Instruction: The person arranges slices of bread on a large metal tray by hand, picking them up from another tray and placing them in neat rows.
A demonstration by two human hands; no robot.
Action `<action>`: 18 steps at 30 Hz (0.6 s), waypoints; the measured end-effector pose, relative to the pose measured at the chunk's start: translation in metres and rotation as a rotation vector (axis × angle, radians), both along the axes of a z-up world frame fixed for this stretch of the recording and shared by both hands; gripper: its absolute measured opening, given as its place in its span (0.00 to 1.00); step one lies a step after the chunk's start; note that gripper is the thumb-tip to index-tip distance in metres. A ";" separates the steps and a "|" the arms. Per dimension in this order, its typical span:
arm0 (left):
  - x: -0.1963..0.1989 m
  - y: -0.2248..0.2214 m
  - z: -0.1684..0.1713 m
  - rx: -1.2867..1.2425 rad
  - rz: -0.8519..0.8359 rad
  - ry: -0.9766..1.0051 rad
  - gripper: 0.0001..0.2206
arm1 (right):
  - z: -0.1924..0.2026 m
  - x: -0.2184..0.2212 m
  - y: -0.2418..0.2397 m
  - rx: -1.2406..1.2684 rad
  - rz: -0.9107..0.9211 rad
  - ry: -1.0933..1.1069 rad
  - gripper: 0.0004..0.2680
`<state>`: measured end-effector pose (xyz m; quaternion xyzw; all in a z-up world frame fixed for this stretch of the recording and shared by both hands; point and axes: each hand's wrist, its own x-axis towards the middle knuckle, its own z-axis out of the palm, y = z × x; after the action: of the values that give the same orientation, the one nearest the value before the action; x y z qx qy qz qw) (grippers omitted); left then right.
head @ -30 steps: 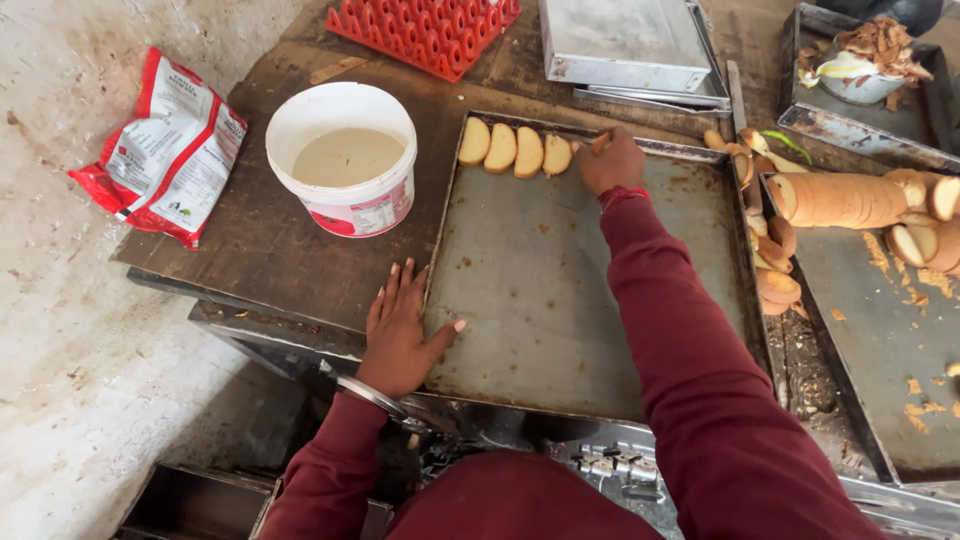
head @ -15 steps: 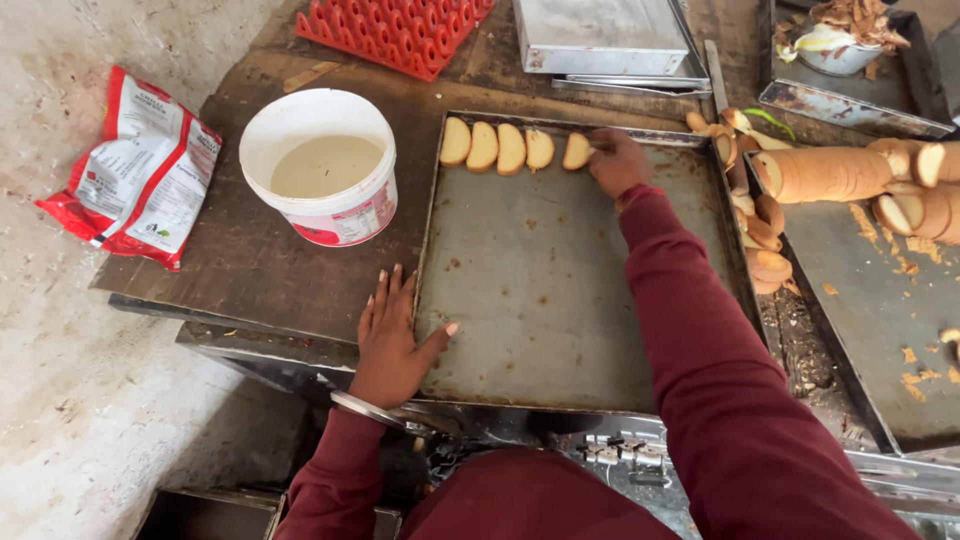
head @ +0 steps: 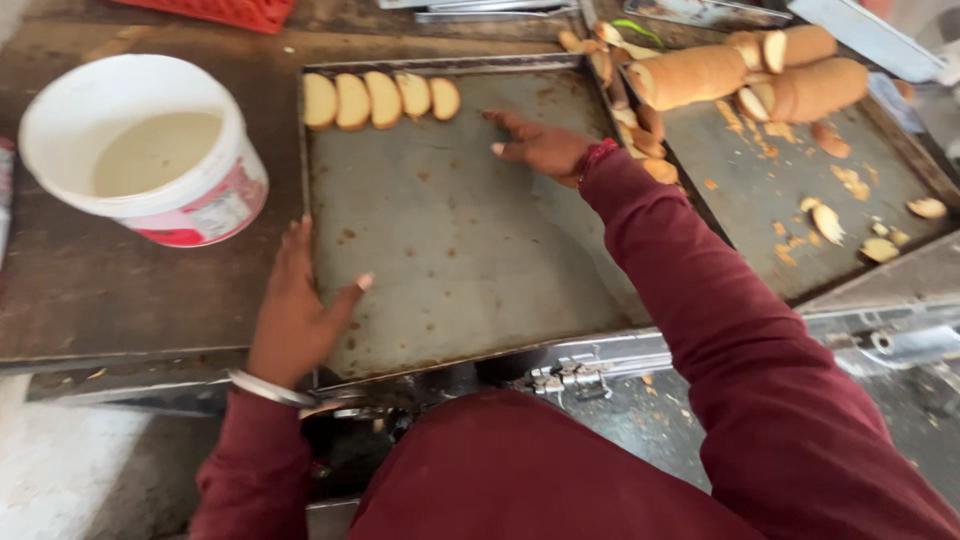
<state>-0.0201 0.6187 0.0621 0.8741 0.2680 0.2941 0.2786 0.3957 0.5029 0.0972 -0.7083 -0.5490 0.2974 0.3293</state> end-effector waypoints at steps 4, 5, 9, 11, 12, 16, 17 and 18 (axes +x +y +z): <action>0.028 0.029 0.015 -0.124 -0.093 -0.119 0.40 | 0.032 -0.019 -0.045 0.007 -0.146 -0.208 0.23; 0.034 0.034 0.018 -0.302 -0.082 -0.171 0.38 | 0.037 -0.012 -0.053 0.012 -0.148 -0.214 0.23; 0.039 0.035 0.014 -0.200 -0.026 -0.140 0.36 | 0.043 0.040 -0.087 0.104 -0.336 -0.256 0.20; 0.037 0.032 0.012 -0.111 -0.037 -0.152 0.37 | 0.038 0.082 -0.106 0.064 -0.525 -0.359 0.19; 0.037 0.032 0.011 -0.111 -0.033 -0.152 0.37 | 0.035 0.108 -0.113 0.099 -0.557 -0.483 0.21; 0.040 0.028 0.013 -0.196 -0.042 -0.184 0.36 | 0.004 0.189 -0.124 0.048 -0.597 -0.867 0.27; 0.041 0.028 0.013 -0.297 -0.068 -0.250 0.36 | -0.003 0.201 -0.121 0.052 -0.589 -0.867 0.27; 0.042 0.029 0.013 -0.296 -0.059 -0.252 0.36 | -0.011 0.207 -0.119 0.066 -0.574 -0.968 0.29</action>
<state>0.0220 0.6473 0.0750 0.7875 0.2455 0.3502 0.4438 0.6026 0.3844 0.0867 -0.8742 -0.4318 -0.1802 0.1297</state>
